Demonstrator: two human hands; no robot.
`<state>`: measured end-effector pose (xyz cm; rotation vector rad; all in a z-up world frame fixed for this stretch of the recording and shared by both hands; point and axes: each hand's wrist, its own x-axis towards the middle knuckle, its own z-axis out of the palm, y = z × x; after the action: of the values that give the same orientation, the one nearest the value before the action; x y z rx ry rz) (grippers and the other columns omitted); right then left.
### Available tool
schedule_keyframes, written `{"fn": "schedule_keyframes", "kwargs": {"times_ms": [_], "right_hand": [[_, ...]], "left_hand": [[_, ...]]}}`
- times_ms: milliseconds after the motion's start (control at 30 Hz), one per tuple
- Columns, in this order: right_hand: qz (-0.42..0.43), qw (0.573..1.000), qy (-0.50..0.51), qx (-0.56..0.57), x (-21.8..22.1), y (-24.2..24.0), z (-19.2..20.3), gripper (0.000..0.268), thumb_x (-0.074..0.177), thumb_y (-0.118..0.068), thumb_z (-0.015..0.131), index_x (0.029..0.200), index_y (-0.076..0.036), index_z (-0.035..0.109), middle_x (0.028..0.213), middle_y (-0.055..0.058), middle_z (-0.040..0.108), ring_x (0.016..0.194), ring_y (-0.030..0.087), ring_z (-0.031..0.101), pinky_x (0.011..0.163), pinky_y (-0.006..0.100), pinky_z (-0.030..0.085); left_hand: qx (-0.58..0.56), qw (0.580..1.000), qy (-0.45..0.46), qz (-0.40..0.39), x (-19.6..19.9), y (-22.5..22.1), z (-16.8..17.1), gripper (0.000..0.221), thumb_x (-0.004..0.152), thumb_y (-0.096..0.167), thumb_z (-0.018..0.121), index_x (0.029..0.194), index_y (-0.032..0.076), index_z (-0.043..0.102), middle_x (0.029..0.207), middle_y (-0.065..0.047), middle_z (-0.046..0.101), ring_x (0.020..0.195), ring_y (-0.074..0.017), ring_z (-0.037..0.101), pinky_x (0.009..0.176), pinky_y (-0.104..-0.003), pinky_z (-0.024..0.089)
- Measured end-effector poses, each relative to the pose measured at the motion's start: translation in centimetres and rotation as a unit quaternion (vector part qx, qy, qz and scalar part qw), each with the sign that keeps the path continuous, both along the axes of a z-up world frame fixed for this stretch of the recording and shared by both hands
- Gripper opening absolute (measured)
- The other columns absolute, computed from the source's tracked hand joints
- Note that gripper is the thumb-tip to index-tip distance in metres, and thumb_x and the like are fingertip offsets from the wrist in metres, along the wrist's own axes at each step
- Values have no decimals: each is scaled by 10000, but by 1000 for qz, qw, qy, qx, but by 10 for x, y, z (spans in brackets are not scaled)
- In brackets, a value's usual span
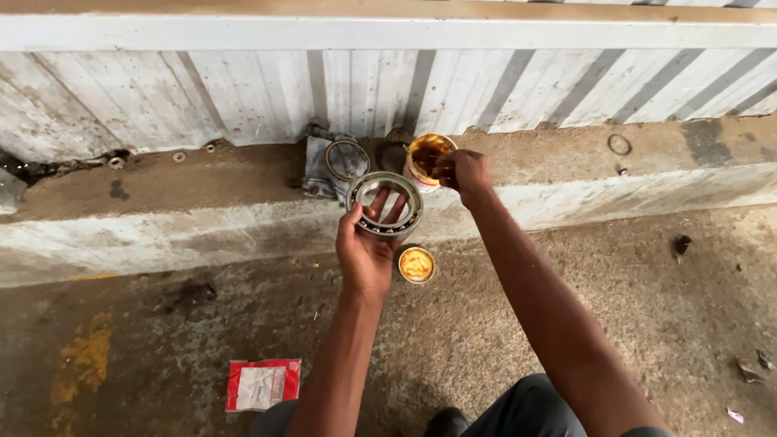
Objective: Cleaning a ball bearing with a rag and applying grease using a spatula.
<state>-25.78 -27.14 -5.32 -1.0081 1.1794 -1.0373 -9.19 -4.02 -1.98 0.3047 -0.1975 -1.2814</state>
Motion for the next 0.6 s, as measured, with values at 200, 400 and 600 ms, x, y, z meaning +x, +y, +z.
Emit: {"fn": "schedule_keyframes", "kwargs": {"times_ms": [200, 400, 600], "right_hand": [[-13, 998, -37, -38, 8, 10, -11, 211, 944, -18, 586, 1094, 84, 694, 892, 158, 747, 710, 206, 737, 538, 301, 546], [-26, 993, -113, -30, 6, 9, -25, 392, 936, -7, 604, 1314, 92, 572, 940, 182, 765, 700, 221, 731, 524, 296, 525], [-30, 990, -131, -32, 8, 19, -14, 461, 971, -25, 596, 1403, 107, 504, 1003, 195, 761, 677, 203, 704, 547, 295, 542]], "left_hand": [[17, 1000, -17, 5, 3, 2, 0, 246, 961, 351, 597, 934, 114, 535, 1458, -220, 598, 1293, -367, 639, 849, -428, 648], [41, 998, -42, 23, 3, 6, 8, 252, 938, 369, 603, 945, 123, 549, 1427, -224, 616, 1257, -354, 658, 785, -416, 659], [49, 997, -61, 23, 3, 7, 8, 261, 928, 375, 603, 942, 120, 550, 1430, -209, 631, 1243, -351, 676, 762, -380, 673]]}}
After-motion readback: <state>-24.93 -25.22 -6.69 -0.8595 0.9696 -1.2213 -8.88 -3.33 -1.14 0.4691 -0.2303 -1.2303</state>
